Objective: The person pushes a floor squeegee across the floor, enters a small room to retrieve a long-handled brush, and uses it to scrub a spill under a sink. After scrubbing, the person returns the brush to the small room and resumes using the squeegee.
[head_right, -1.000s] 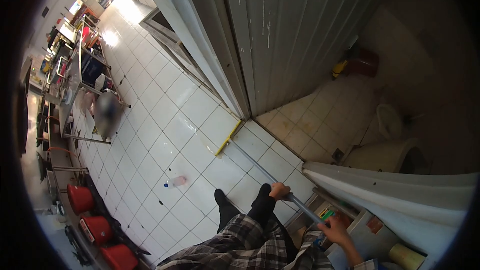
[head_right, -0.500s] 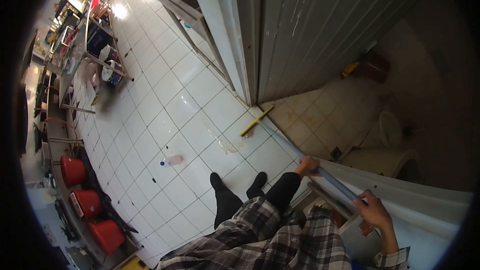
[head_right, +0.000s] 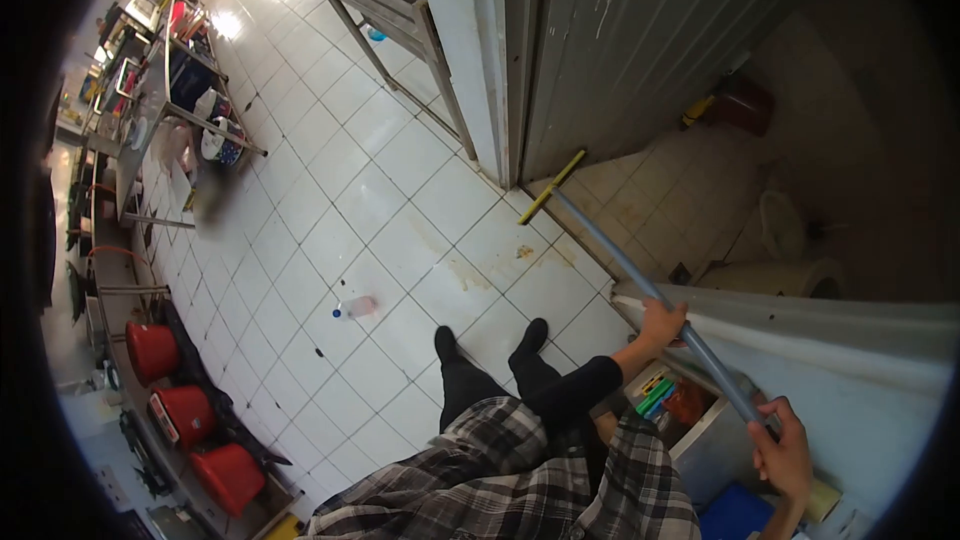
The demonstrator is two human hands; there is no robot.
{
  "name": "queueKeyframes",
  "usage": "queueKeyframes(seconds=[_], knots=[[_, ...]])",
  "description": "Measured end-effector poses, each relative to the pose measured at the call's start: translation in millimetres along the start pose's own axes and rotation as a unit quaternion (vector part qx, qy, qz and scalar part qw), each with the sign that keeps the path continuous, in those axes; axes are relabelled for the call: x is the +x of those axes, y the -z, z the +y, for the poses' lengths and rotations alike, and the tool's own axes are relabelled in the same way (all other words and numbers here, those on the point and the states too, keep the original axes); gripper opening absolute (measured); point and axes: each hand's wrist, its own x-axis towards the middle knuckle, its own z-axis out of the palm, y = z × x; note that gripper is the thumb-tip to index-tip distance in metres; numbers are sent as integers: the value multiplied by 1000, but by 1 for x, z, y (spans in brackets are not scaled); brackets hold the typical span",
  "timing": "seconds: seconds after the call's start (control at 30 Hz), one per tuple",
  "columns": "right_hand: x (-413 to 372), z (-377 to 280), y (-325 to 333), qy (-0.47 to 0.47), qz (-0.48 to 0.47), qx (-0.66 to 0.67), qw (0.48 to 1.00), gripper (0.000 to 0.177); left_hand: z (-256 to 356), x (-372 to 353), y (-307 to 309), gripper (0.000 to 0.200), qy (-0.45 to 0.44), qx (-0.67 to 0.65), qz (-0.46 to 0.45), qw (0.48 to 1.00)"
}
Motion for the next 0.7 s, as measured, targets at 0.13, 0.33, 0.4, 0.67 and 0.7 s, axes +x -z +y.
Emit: queueKeyframes(seconds=[0.13, 0.33, 0.4, 0.67, 0.7], knots=[[-9, 14, -48, 35, -21, 73, 996, 18, -22, -22, 69, 58, -45, 28, 76, 996], [37, 23, -198, 227, -21, 253, 940, 14, -21, -27, 237, 46, -42, 133, 197, 970], [56, 15, -285, 381, 41, 248, 890, 14, 2, -25, 325, 45, -2, 117, 205, 972], [117, -44, -410, 399, 144, 507, 750, 17, 4, 2, 434, 46, -12, 458, 275, 845], [116, -51, -401, 385, 97, 562, 726, 16, 5, 0, 437, 44, -155, 541, 265, 783]])
